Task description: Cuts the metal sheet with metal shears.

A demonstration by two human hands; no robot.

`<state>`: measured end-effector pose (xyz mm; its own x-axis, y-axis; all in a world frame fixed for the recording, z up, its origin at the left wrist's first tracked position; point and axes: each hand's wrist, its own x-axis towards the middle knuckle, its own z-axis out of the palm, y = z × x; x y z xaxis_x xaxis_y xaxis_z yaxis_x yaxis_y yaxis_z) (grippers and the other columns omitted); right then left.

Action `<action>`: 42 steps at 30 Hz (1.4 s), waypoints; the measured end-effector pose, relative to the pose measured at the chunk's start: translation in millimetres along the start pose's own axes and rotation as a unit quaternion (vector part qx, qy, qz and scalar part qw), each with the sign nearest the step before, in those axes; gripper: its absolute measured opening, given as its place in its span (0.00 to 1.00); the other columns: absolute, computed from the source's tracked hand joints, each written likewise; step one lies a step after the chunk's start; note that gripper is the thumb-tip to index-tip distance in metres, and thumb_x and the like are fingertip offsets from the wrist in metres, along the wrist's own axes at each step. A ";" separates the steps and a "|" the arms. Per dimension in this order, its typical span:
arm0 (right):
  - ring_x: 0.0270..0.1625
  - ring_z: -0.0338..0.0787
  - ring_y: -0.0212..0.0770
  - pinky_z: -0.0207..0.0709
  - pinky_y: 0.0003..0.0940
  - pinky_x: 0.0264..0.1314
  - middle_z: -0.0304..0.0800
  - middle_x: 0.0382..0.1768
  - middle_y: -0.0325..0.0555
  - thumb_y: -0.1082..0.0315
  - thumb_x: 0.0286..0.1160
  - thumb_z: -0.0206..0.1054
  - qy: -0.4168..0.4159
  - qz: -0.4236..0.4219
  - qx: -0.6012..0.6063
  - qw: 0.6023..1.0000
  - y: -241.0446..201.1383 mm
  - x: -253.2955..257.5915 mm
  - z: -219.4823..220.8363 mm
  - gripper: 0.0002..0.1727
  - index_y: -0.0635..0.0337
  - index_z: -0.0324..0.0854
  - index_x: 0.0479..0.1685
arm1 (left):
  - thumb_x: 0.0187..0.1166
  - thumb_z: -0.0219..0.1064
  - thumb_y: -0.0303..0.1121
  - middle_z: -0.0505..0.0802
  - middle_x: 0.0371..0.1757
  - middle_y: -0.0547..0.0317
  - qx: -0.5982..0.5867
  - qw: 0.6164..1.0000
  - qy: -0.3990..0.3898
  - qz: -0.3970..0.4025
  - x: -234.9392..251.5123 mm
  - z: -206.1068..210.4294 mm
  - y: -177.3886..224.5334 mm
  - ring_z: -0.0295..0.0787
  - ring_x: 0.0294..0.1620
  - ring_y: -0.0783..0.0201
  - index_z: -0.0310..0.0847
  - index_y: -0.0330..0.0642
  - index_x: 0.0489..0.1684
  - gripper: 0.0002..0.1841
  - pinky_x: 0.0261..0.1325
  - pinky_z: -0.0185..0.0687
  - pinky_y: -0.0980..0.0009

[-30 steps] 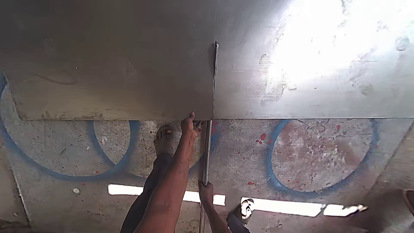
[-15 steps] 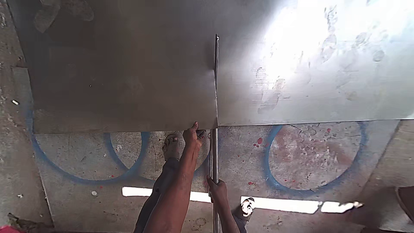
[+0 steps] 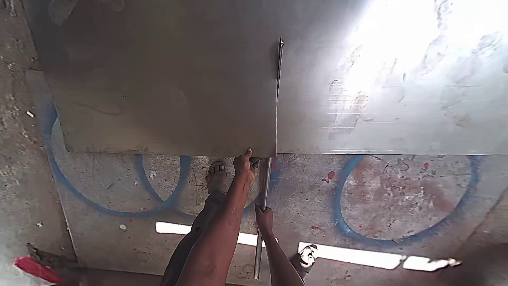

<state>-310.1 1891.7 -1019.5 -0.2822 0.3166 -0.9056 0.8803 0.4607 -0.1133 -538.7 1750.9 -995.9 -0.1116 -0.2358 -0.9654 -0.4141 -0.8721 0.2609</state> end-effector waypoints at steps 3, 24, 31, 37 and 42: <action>0.18 0.76 0.46 0.71 0.51 0.24 0.75 0.14 0.46 0.48 0.79 0.70 -0.007 0.022 -0.004 1.000 -10.3 -11.2 -22.0 0.25 0.59 0.80 0.20 | 0.83 0.68 0.30 0.89 0.48 0.43 -0.017 1.000 -0.008 0.015 -22.1 14.3 10.2 0.90 0.37 0.54 0.74 0.39 0.66 0.17 0.39 0.91 0.59; 0.23 0.83 0.48 0.78 0.52 0.28 0.83 0.21 0.50 0.47 0.79 0.68 -0.002 0.076 -0.080 0.994 -124.0 -46.3 -69.4 0.23 0.60 0.84 0.28 | 0.84 0.68 0.31 0.91 0.49 0.40 0.043 0.998 0.027 -0.049 -41.2 22.7 44.1 0.93 0.37 0.54 0.73 0.36 0.69 0.19 0.40 0.92 0.60; 0.46 0.86 0.50 0.76 0.52 0.55 0.88 0.39 0.57 0.56 0.88 0.60 -0.027 0.067 -0.083 0.994 -173.7 -39.6 -52.4 0.22 0.70 0.86 0.38 | 0.83 0.68 0.29 0.91 0.48 0.42 0.040 0.998 0.031 -0.028 -24.0 22.5 32.6 0.92 0.37 0.54 0.73 0.37 0.69 0.18 0.38 0.91 0.59; 0.17 0.78 0.45 0.73 0.49 0.21 0.78 0.15 0.47 0.50 0.78 0.71 0.000 -0.017 -0.009 1.000 -101.3 20.1 -50.3 0.24 0.61 0.81 0.23 | 0.83 0.67 0.27 0.91 0.46 0.41 -0.017 0.999 0.033 -0.005 -46.8 43.2 59.3 0.91 0.34 0.53 0.73 0.37 0.66 0.16 0.34 0.90 0.60; 0.17 0.78 0.46 0.73 0.51 0.23 0.78 0.15 0.47 0.44 0.76 0.73 0.000 0.057 -0.052 0.997 -168.0 -77.9 -120.2 0.27 0.59 0.83 0.23 | 0.82 0.67 0.27 0.91 0.43 0.41 -0.041 0.997 0.063 -0.008 -114.9 58.3 83.7 0.91 0.32 0.55 0.75 0.37 0.63 0.14 0.31 0.89 0.61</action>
<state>-481.9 1889.3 -880.8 -0.1825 0.3720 -0.9101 0.8623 0.5054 0.0337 -613.1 1730.0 -863.1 0.0106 -0.2699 -0.9628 -0.3389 -0.9069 0.2505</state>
